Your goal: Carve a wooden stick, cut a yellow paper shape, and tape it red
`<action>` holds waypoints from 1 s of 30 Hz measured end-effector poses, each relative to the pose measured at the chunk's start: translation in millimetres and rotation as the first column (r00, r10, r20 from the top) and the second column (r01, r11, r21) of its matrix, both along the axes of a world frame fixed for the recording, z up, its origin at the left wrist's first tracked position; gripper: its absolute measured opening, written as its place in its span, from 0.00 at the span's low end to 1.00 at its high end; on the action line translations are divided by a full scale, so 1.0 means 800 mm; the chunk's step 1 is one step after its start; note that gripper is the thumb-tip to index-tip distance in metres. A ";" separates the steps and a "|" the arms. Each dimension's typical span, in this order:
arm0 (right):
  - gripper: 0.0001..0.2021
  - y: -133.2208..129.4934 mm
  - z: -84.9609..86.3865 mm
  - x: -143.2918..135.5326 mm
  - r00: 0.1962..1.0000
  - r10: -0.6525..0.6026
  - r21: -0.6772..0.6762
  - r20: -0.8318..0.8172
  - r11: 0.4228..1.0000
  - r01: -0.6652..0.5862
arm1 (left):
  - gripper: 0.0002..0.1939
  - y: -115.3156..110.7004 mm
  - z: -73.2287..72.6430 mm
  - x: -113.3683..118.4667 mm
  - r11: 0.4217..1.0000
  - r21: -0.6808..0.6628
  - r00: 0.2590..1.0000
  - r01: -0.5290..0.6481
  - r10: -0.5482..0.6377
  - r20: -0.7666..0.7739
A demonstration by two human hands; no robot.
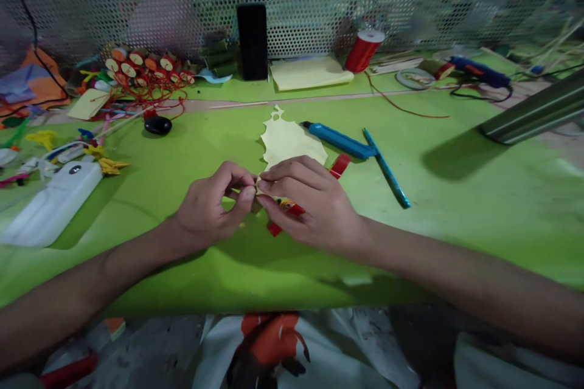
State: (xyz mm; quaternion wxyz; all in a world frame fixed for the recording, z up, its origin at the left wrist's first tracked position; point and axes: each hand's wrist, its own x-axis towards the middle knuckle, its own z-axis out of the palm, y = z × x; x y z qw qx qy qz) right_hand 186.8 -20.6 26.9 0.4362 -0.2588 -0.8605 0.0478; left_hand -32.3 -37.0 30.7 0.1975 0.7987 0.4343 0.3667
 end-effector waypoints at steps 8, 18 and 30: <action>0.02 0.001 0.001 0.001 0.997 0.051 0.020 -0.051 0.999 -0.051 | 0.04 0.002 0.004 -0.004 0.995 -0.044 0.995 0.087 -0.085 0.052; 0.07 0.005 0.002 0.007 0.990 0.132 -0.021 -0.050 0.991 -0.134 | 0.08 0.007 0.007 -0.013 0.973 0.219 0.993 0.070 -0.046 -0.110; 0.12 0.007 0.008 0.019 0.983 0.176 -0.071 -0.053 0.981 -0.180 | 0.26 0.015 -0.006 -0.013 0.837 0.501 0.972 0.218 -0.139 -0.192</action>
